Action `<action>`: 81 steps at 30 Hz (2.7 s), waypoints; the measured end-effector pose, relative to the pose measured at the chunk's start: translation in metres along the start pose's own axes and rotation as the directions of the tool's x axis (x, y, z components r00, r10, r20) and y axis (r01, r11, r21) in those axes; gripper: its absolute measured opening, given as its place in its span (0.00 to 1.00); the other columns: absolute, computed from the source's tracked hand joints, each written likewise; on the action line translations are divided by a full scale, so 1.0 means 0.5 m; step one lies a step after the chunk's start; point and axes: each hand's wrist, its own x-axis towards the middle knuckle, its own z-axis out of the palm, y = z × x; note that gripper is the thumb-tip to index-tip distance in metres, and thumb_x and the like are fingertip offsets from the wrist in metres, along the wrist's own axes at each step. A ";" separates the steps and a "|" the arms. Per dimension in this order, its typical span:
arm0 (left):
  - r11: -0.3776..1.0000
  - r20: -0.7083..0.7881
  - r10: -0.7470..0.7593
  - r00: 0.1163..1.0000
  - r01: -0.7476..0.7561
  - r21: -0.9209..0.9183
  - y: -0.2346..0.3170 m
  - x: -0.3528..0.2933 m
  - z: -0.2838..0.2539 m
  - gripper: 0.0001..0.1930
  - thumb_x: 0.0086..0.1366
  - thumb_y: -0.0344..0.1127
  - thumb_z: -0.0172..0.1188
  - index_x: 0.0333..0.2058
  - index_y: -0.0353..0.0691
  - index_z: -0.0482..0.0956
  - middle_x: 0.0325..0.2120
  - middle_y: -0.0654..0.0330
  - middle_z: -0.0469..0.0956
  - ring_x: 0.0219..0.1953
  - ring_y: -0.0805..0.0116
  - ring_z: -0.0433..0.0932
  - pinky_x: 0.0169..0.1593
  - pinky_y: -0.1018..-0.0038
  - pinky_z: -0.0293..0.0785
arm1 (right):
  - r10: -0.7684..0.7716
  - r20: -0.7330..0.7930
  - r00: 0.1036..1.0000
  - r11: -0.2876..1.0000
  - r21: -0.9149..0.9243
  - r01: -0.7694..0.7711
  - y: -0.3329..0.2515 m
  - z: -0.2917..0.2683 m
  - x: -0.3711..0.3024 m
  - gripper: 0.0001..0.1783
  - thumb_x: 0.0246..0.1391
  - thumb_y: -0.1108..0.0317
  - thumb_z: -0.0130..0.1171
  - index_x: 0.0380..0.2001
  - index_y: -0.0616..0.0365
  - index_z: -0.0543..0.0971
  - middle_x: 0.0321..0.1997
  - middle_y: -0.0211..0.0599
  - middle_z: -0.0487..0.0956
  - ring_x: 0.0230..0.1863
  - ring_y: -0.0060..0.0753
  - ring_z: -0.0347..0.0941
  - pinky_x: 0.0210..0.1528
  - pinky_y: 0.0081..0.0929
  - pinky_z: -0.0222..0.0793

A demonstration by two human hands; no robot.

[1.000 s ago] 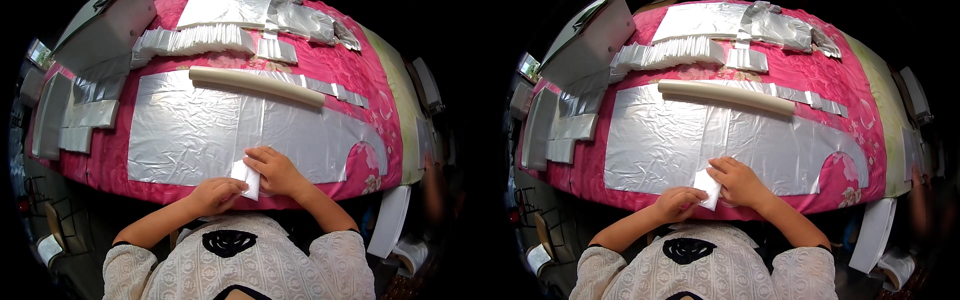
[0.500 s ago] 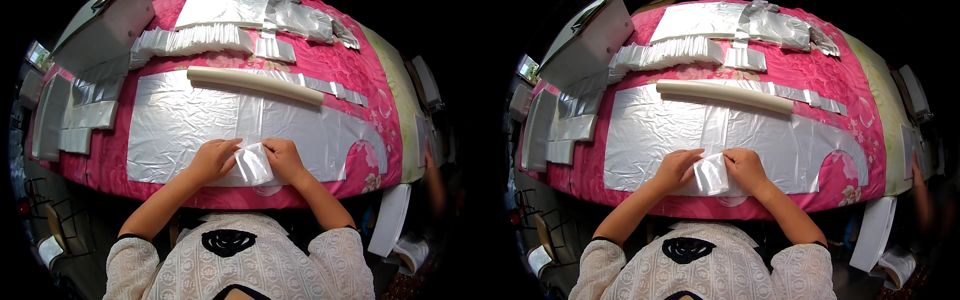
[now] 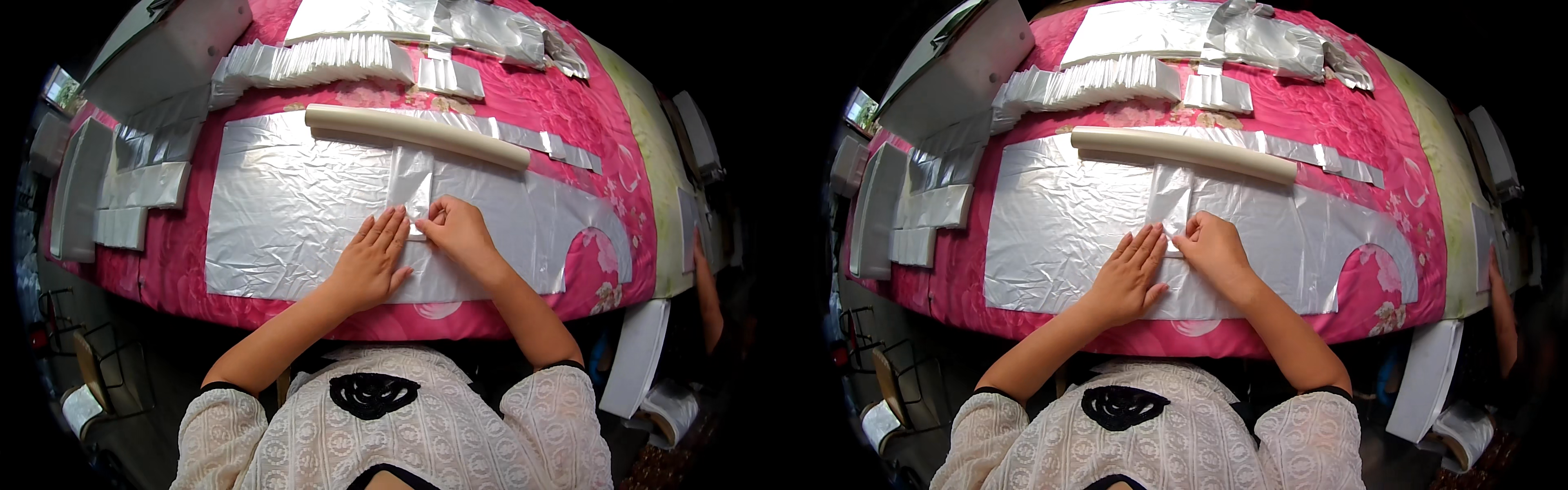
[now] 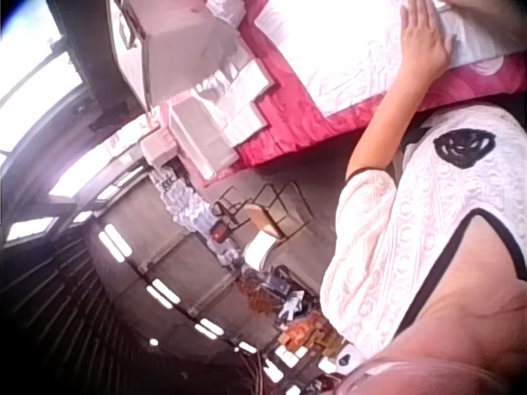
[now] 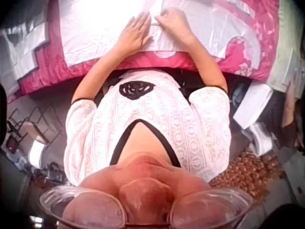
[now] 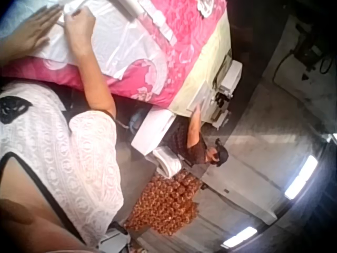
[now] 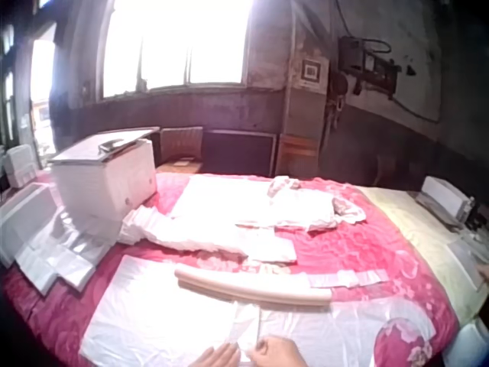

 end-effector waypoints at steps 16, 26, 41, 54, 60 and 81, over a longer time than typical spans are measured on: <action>0.987 -0.262 0.149 0.953 -0.161 -0.026 -0.045 0.039 -0.014 0.08 0.48 0.25 0.58 0.30 0.37 0.73 0.35 0.57 0.77 0.40 0.61 0.76 0.43 0.71 0.74 | -0.765 0.036 0.643 0.605 -0.303 0.737 0.046 -0.016 0.033 0.22 0.37 0.79 0.55 0.42 0.62 0.75 0.49 0.43 0.74 0.51 0.43 0.69 0.53 0.33 0.65; 0.923 -0.125 0.307 0.943 -0.327 -0.203 -0.016 -0.046 -0.050 0.31 0.46 0.34 0.64 0.50 0.35 0.66 0.46 0.52 0.72 0.45 0.54 0.73 0.53 0.64 0.67 | -0.800 -0.016 0.600 0.597 -0.120 0.793 0.075 0.026 -0.058 0.17 0.33 0.81 0.58 0.33 0.55 0.79 0.33 0.33 0.78 0.35 0.37 0.73 0.37 0.28 0.70; 0.582 0.048 -0.592 0.804 0.468 -0.665 -0.027 0.045 -0.049 0.30 0.56 0.29 0.60 0.56 0.29 0.59 0.25 0.57 0.77 0.24 0.74 0.76 0.27 0.79 0.71 | 0.111 0.230 0.967 0.984 0.109 -0.139 0.002 -0.020 0.012 0.13 0.51 0.65 0.54 0.25 0.65 0.79 0.17 0.33 0.76 0.20 0.20 0.74 0.24 0.20 0.66; 0.999 -0.171 -0.008 0.985 0.016 0.047 0.013 0.063 0.008 0.38 0.56 0.49 0.54 0.57 0.26 0.55 0.58 0.41 0.55 0.63 0.49 0.50 0.64 0.57 0.44 | 0.196 0.342 0.919 0.927 0.242 -0.287 0.028 -0.012 0.049 0.14 0.50 0.65 0.53 0.18 0.63 0.76 0.14 0.35 0.76 0.16 0.22 0.73 0.17 0.19 0.64; 0.995 -0.115 -0.068 0.991 0.076 0.068 -0.001 0.074 0.033 0.53 0.49 0.65 0.53 0.59 0.23 0.48 0.61 0.39 0.46 0.66 0.48 0.41 0.65 0.55 0.34 | 0.222 0.330 0.918 0.939 0.182 -0.292 0.014 -0.017 0.043 0.14 0.49 0.63 0.57 0.17 0.61 0.74 0.17 0.30 0.74 0.15 0.20 0.71 0.16 0.18 0.62; -0.025 0.357 -0.421 0.834 0.382 -0.924 0.023 -0.174 -0.026 0.12 0.63 0.25 0.49 0.45 0.30 0.70 0.45 0.51 0.74 0.46 0.67 0.75 0.48 0.74 0.73 | -0.650 0.062 0.757 0.646 -0.478 0.595 -0.001 0.087 0.037 0.33 0.49 0.54 0.55 0.55 0.62 0.63 0.61 0.53 0.58 0.64 0.49 0.50 0.64 0.43 0.43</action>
